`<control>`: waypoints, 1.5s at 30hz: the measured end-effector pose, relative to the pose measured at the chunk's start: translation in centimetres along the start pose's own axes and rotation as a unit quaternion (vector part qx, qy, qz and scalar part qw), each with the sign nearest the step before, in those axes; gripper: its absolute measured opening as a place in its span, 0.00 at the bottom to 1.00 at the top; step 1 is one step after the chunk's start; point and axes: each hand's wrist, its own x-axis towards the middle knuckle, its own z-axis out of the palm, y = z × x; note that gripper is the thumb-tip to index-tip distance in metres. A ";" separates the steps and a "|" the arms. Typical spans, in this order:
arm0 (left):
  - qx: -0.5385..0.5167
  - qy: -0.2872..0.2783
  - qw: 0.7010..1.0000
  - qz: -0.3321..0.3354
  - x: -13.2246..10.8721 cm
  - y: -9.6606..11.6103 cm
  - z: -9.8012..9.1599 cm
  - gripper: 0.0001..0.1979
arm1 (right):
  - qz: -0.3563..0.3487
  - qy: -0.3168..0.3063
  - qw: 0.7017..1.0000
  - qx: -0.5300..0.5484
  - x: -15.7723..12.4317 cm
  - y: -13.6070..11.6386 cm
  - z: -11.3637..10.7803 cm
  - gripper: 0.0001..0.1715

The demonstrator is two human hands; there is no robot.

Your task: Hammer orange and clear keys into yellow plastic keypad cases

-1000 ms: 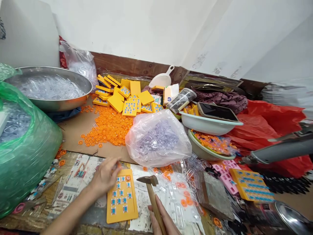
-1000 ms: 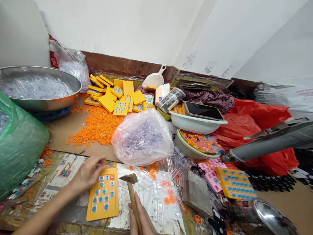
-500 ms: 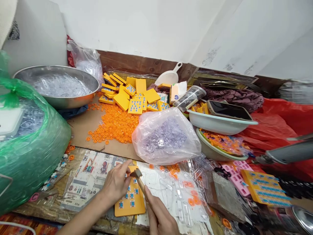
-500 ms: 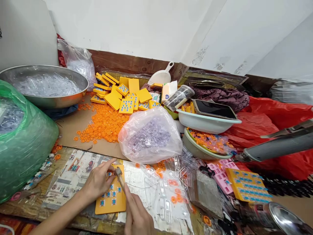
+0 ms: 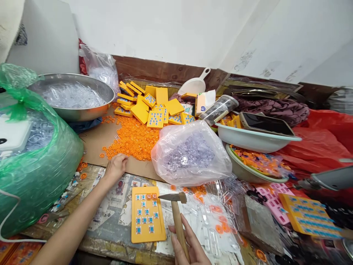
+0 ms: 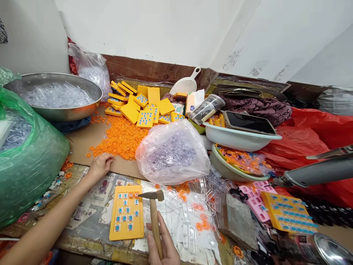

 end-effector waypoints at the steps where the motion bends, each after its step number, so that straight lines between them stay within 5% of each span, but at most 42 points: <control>1: -0.004 -0.013 1.000 -0.001 0.1 -0.1 0.2 0.09 | 0.001 0.006 1.000 -0.001 0.0 -0.2 -0.1 0.42; 11: -0.007 -0.026 0.999 0.033 -2.3 1.7 0.6 0.11 | -0.025 0.019 0.999 -0.024 -0.1 -0.2 -0.2 0.36; 18: -0.086 -0.082 0.985 0.122 -9.2 6.1 0.7 0.21 | -0.226 -0.074 0.956 -0.170 1.1 -2.4 -0.7 0.25; 24: -0.102 -0.056 0.988 0.104 -9.7 5.6 2.2 0.24 | -0.367 -0.129 0.894 -0.221 1.7 -5.1 0.8 0.31; 28: -0.113 -0.048 0.988 0.093 -9.7 5.4 2.3 0.27 | -0.320 -0.193 0.886 -0.275 1.7 -5.2 1.0 0.28; 34: -0.141 -0.056 0.986 0.064 -10.1 5.4 2.0 0.29 | -0.278 -0.166 0.918 -0.231 1.9 -5.7 0.8 0.27; 40: -0.160 -0.088 0.982 0.044 -10.4 5.1 1.2 0.27 | -0.237 -0.216 0.911 -0.257 1.7 -4.9 1.0 0.25; 45: 0.009 0.067 0.998 -0.008 -5.7 1.3 -1.9 0.14 | -0.152 -0.122 0.962 -0.189 1.9 -3.5 0.1 0.27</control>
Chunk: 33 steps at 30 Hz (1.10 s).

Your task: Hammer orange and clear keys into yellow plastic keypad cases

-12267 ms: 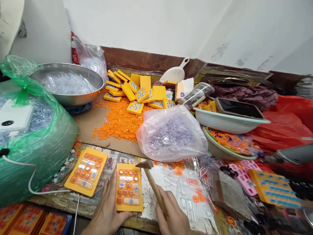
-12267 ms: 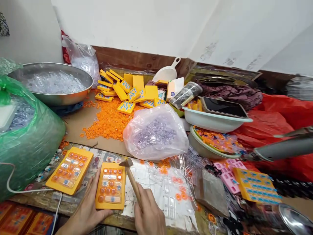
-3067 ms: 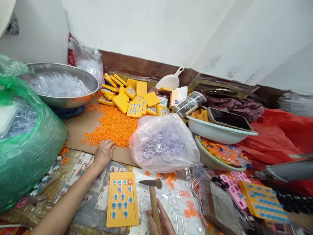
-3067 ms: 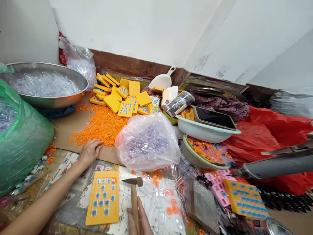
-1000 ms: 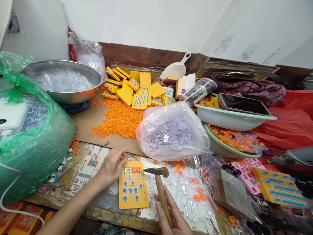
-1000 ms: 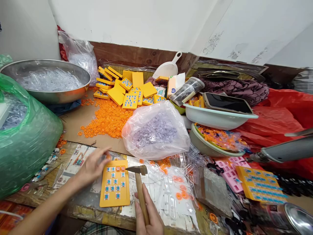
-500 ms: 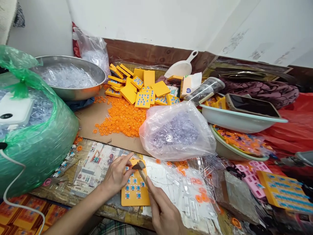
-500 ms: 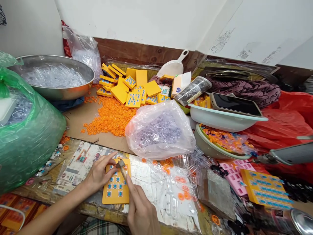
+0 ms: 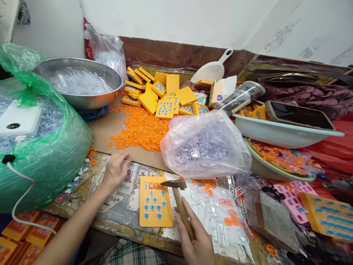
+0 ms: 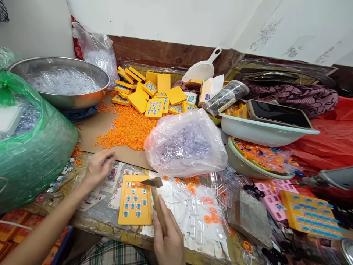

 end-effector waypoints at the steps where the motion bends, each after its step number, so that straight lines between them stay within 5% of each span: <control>1: 0.017 0.016 1.000 -0.011 1.4 -0.9 -0.3 0.13 | 0.030 0.008 0.999 0.024 -0.1 0.3 -0.1 0.29; 7: 0.044 -0.042 0.998 -0.021 6.3 -3.4 0.0 0.09 | 0.136 0.031 0.981 0.132 -1.2 1.8 -0.1 0.36; 12: 0.025 -0.088 0.996 -0.008 5.7 -3.3 0.7 0.10 | 0.167 0.054 0.975 0.137 -1.8 1.7 -0.3 0.37; 20: -0.022 -0.065 0.997 0.027 3.4 -1.5 0.6 0.13 | 0.167 0.048 0.973 0.153 -1.4 1.7 0.3 0.37; 27: -0.099 -0.247 0.959 0.094 1.9 2.8 2.7 0.09 | 0.178 0.070 0.970 0.149 -1.5 2.5 0.9 0.39; 33: -0.090 -0.323 0.937 0.101 2.6 3.2 3.9 0.12 | 0.177 0.080 0.968 0.157 -1.8 2.4 1.2 0.39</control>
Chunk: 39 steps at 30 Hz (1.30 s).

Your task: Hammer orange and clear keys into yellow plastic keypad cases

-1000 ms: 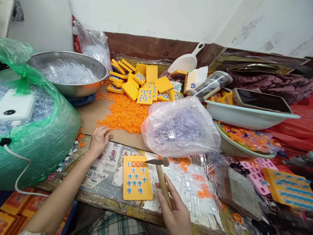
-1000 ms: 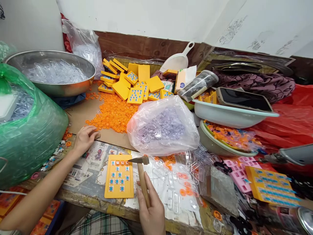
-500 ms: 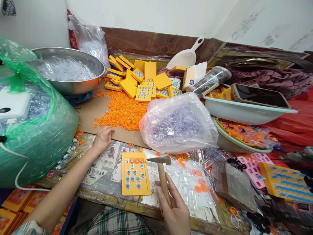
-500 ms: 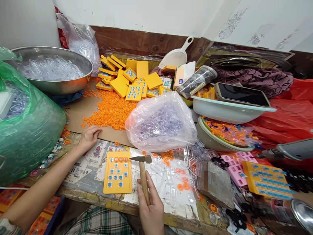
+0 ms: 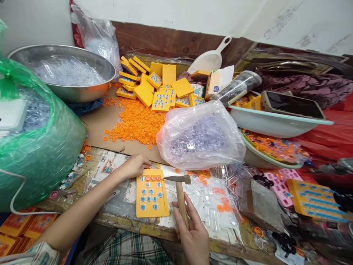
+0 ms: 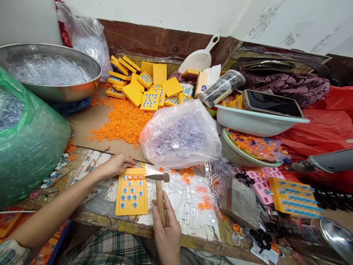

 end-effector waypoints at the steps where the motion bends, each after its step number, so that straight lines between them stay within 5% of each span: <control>1: 0.002 -0.008 1.000 0.005 -0.1 -0.1 -0.1 0.13 | -0.001 0.003 1.000 -0.001 0.0 0.1 0.1 0.39; 8: 0.047 0.003 0.999 0.002 -0.7 0.4 0.4 0.12 | -0.031 0.006 0.999 -0.009 -0.7 0.4 0.3 0.35; 15: 0.105 0.117 0.988 -0.009 -0.7 -0.7 0.6 0.15 | -0.215 -0.042 0.966 -0.140 -2.7 0.6 -0.8 0.23; 22: 0.083 0.132 0.988 0.003 0.3 -2.0 -0.4 0.10 | -0.208 -0.027 0.961 -0.178 -2.7 0.9 -1.3 0.24; 30: 0.008 0.160 0.987 0.009 -6.7 2.8 0.9 0.20 | -0.318 -0.054 0.927 -0.194 -1.9 -1.2 -1.2 0.31; 36: -0.035 0.172 0.984 -0.008 -7.5 2.0 2.6 0.25 | -0.392 -0.117 0.889 -0.207 -0.9 -4.0 0.6 0.36; 39: -0.049 0.189 0.981 -0.022 -7.6 1.7 3.0 0.25 | -0.362 -0.165 0.876 -0.273 -0.5 -4.3 1.2 0.35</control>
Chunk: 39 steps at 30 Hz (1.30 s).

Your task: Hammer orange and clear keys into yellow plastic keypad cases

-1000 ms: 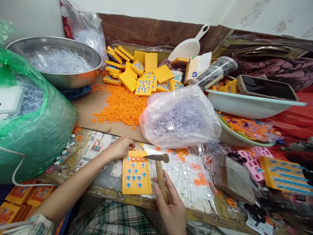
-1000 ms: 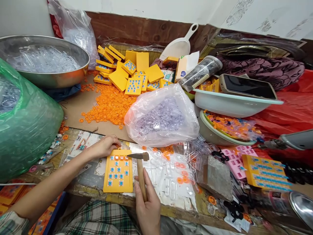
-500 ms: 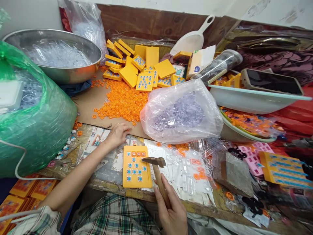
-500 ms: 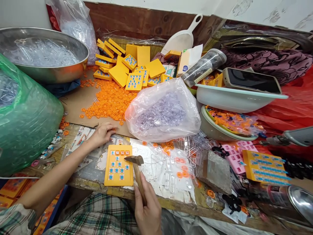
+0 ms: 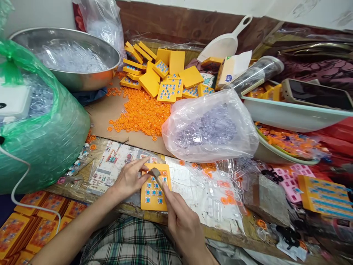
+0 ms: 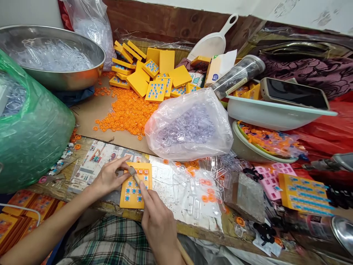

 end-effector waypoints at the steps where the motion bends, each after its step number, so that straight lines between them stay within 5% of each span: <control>1: -0.006 0.006 1.000 -0.008 -0.1 0.0 0.0 0.25 | 0.011 -0.018 1.000 -0.006 0.0 0.1 0.0 0.34; 6: -0.048 -0.019 0.998 -0.047 1.0 0.3 -1.2 0.25 | 0.035 0.062 0.997 0.033 -1.1 0.8 0.1 0.33; 10: 0.032 0.014 0.999 -0.010 6.4 -0.1 -1.3 0.10 | 0.064 0.094 0.993 0.027 -2.3 0.9 0.6 0.37; 13: 0.054 -0.005 0.998 0.012 10.5 -0.6 0.0 0.09 | 0.097 0.075 0.992 0.029 -2.6 0.9 1.5 0.38; 16: 0.063 -0.038 0.997 0.020 11.9 -1.0 1.3 0.08 | 0.139 0.078 0.985 0.064 -2.8 0.8 2.3 0.37; 21: 0.077 -0.050 0.996 0.021 10.8 -1.7 1.7 0.08 | 0.258 0.106 0.948 0.152 -3.4 1.3 2.5 0.39; 25: 0.083 -0.039 0.995 0.026 9.4 -0.7 1.1 0.09 | 0.290 0.142 0.934 0.155 -3.7 2.1 1.8 0.41; 33: 0.065 -0.034 0.990 0.120 2.0 4.6 2.2 0.15 | 0.199 0.155 0.966 0.057 -4.2 2.4 -1.0 0.28; 39: 0.100 0.000 0.989 0.112 0.3 4.6 3.9 0.13 | 0.068 0.092 0.993 0.009 -3.7 1.3 -2.3 0.30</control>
